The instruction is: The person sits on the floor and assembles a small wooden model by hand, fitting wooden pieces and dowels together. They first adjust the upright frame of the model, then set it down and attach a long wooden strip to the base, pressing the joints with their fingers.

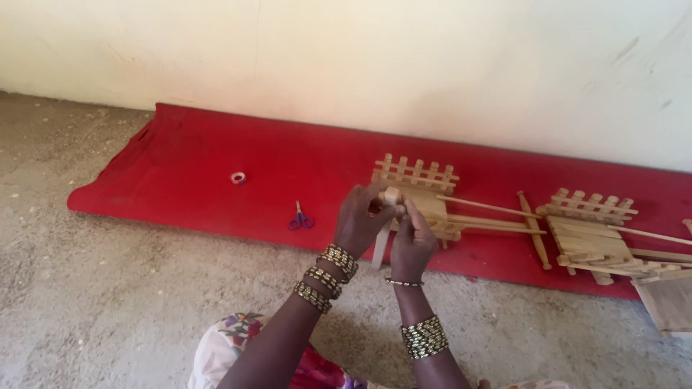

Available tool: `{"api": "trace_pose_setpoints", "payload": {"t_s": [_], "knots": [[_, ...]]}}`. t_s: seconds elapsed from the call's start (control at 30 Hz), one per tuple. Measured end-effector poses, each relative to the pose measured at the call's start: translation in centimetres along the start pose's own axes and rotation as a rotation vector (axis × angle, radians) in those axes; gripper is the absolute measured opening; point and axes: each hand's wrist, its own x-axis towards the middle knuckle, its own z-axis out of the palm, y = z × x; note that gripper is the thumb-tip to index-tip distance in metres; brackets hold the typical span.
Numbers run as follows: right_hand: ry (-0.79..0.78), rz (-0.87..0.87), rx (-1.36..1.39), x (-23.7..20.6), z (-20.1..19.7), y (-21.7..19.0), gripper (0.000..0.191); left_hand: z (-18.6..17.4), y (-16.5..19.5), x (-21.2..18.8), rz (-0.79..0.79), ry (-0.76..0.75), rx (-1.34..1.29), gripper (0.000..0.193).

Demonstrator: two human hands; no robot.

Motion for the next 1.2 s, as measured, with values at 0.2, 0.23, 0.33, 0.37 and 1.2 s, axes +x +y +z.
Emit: {"api": "trace_pose_setpoints", "payload": {"t_s": [0.2,0.23,0.33,0.37,1.2], "knots": [[-0.012,-0.084,-0.324,-3.5,0.5,1.2,0.03,-0.7,-0.7,0.0,-0.044,-0.014,-0.014,0.04],[-0.026,-0.042,-0.335,-4.5,0.7,2.1,0.032,-0.9,-0.8,0.1,-0.061,-0.018,-0.028,0.039],[-0.084,0.036,-0.376,-6.4,1.1,4.1,0.041,-1.6,-0.8,0.2,0.017,-0.051,-0.054,0.032],[-0.101,0.044,-0.385,-6.6,1.3,4.2,0.045,-1.7,-0.8,0.2,-0.001,-0.052,-0.042,0.034],[-0.452,0.56,-0.32,-9.1,-0.8,10.9,0.048,-1.0,0.5,0.8,-0.043,-0.073,-0.055,0.035]]}}
